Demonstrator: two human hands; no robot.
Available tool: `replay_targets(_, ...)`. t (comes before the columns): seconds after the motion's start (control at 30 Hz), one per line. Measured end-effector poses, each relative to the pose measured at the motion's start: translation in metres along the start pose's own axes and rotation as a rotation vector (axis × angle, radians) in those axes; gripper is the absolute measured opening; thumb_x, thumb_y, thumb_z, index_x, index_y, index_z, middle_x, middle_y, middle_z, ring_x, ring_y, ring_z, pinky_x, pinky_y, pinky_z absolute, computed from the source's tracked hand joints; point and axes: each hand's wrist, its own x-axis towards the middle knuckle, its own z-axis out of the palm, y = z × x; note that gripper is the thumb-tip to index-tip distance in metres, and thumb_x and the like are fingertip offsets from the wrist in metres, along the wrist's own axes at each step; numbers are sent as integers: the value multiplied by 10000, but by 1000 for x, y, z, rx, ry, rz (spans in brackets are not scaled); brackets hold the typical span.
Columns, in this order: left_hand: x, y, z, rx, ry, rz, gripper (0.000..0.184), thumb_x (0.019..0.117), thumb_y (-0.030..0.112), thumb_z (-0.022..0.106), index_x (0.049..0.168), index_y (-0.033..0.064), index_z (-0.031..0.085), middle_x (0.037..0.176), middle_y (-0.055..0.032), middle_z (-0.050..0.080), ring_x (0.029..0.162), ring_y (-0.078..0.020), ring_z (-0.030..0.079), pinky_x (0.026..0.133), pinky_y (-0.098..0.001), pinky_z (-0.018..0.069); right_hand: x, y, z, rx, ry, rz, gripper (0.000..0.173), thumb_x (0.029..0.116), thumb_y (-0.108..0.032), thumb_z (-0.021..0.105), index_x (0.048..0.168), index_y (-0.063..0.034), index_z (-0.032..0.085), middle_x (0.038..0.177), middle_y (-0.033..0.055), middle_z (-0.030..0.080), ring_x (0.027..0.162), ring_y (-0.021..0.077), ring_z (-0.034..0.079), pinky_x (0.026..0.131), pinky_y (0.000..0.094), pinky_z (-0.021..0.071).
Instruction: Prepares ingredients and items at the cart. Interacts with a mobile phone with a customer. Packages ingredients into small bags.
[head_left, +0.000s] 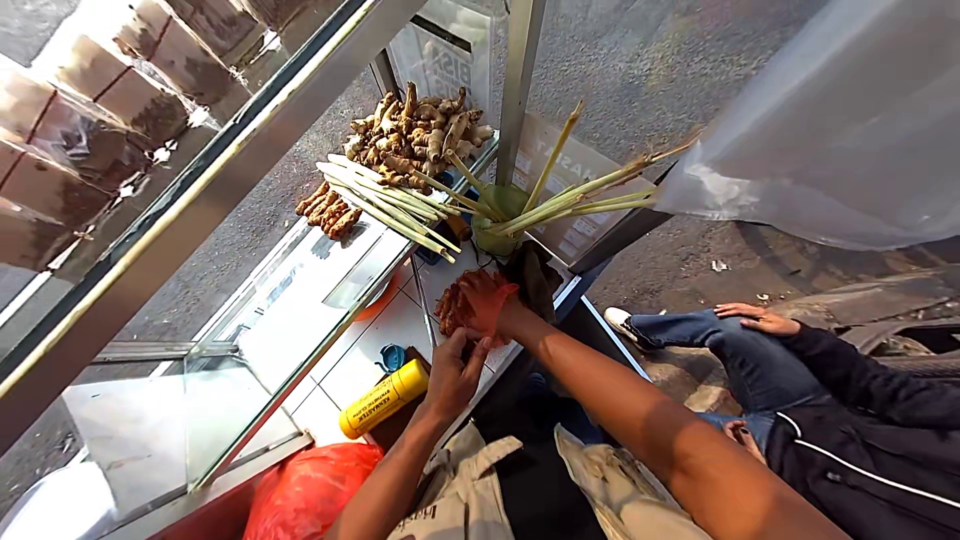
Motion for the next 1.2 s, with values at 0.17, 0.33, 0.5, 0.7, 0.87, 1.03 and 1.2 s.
replay_targets(0.17, 12, -12, -13, 23, -37, 8, 363, 1067, 131, 335, 1043, -43, 652, 690, 22, 541, 556, -22, 485, 533, -199, 447, 9, -5, -26, 21, -18, 70, 724, 807, -190, 847, 1442, -33, 537, 1437, 252, 526, 1362, 457, 472, 1054, 642, 435)
replay_targets(0.33, 41, -29, -37, 544, -235, -294, 544, 927, 170, 657, 1415, -18, 509, 1368, -209, 573, 1212, -294, 613, 1017, -419, 525, -3, -8, -30, 77, -100, 159, 519, 952, -192, 686, 1429, -39, 551, 1424, 260, 551, 1332, 455, 516, 1025, 669, 442)
replay_targets(0.5, 50, -45, -26, 703, -429, -370, 1006, 835, 225, 822, 1610, 4, 220, 1656, -262, 218, 1527, -362, 284, 1228, -432, 310, -4, -3, -16, 89, -95, 132, 511, 949, -220, 695, 1418, -59, 572, 1392, 244, 585, 1286, 456, 548, 993, 694, 435)
replay_targets(0.7, 53, -66, -15, 788, -367, -296, 871, 893, 204, 729, 1593, -21, 262, 1657, -244, 238, 1484, -380, 367, 1157, -463, 413, 3, -12, 7, 107, 13, 69, 521, 971, -202, 644, 1472, -123, 528, 1419, 225, 565, 1311, 487, 512, 970, 743, 443)
replay_targets(0.87, 52, -58, -2, 776, -398, -186, 853, 872, 87, 732, 1555, -114, 263, 1612, -353, 240, 1483, -482, 318, 1184, -557, 341, -34, -21, -42, 293, -108, 168, 507, 1017, -172, 605, 1495, -46, 497, 1458, 264, 536, 1351, 483, 491, 1053, 718, 382)
replay_targets(1.03, 56, -63, 3, 853, -394, -237, 1061, 804, 193, 859, 1564, -135, 194, 1618, -382, 176, 1520, -496, 216, 1230, -551, 240, -46, -19, -51, 257, -97, 91, 442, 982, -134, 660, 1387, 26, 584, 1349, 284, 608, 1280, 462, 554, 1070, 647, 405)
replay_targets(1.2, 62, -74, -3, 819, -354, -201, 1211, 709, 312, 933, 1577, -108, 199, 1626, -359, 191, 1522, -489, 215, 1230, -555, 237, -32, -21, -59, 152, -135, 73, 363, 989, -192, 658, 1276, 30, 649, 1271, 267, 650, 1229, 446, 592, 1008, 661, 446)
